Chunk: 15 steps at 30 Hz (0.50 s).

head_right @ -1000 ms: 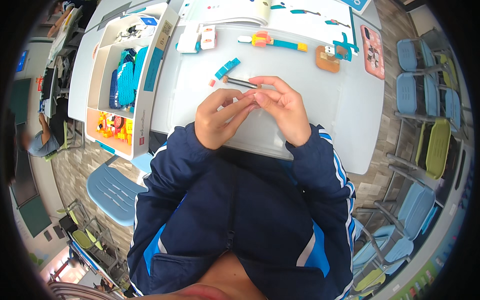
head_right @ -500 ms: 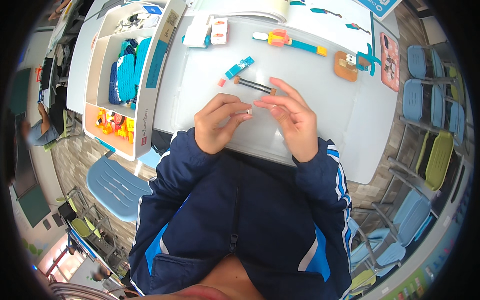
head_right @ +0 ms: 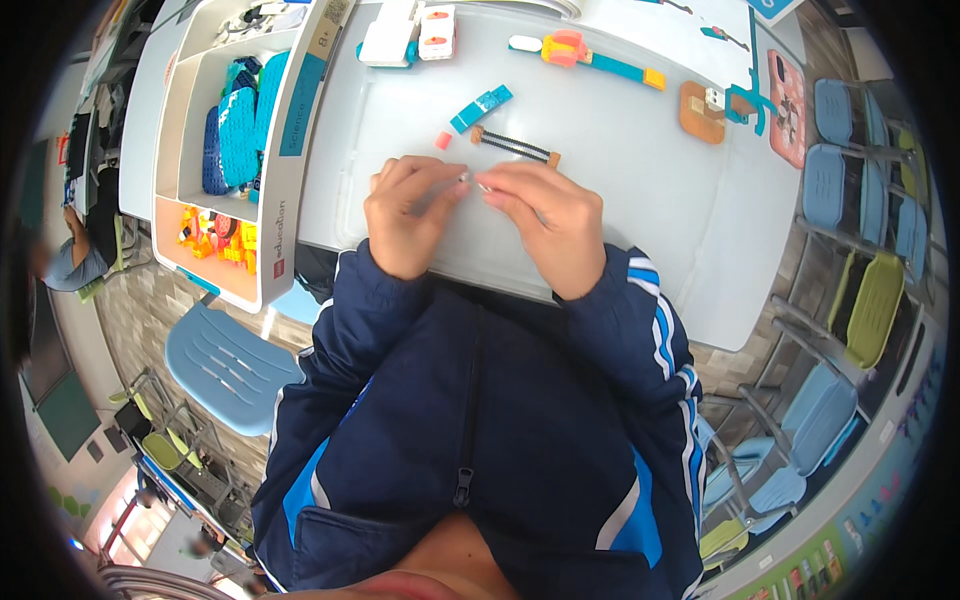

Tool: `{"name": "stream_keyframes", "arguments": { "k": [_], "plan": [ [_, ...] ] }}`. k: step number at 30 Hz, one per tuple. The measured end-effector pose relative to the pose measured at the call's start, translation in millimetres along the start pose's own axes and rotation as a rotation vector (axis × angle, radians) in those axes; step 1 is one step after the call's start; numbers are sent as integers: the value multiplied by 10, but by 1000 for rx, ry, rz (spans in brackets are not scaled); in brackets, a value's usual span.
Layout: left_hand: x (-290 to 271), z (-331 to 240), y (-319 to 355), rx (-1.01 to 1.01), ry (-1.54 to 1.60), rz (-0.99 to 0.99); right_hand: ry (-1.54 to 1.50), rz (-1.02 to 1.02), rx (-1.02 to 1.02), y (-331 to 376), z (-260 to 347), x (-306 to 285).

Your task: The person assembles small plastic toy parts at a table, selecting pieces from a compartmentalized tray and connecting them by hand. They build a small articulated figure using colorful blocks and rods, then place the completed assembly on the table.

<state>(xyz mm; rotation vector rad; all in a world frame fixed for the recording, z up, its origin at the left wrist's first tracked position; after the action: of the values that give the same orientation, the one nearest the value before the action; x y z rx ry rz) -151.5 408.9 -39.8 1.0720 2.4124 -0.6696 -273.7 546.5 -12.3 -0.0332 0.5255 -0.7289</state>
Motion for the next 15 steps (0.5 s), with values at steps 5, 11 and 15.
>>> {"name": "stream_keyframes", "arguments": {
  "k": [5,11,15],
  "plan": [
    [-97,57,-90,1,-116,-57,106,-5,-87,-146,-77,237],
    [-105,126,-49,-9,-107,-73,210,-9,-124,-186,-113,381],
    [-105,168,-26,14,-113,-91,312,-18,-186,-196,-117,405]
  ]
}}
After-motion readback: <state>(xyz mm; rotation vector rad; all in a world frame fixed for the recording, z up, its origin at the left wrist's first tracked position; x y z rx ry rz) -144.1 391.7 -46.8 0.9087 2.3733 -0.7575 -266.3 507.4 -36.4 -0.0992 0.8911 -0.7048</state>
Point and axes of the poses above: each hand's wrist, its own y-axis away from the middle knuckle, its own x-axis out of the palm, z = x × y, the point moved 1 cm from there along -y, towards the middle knuckle, and after that the axes turned 5 degrees about y, right-handed, at the moved point
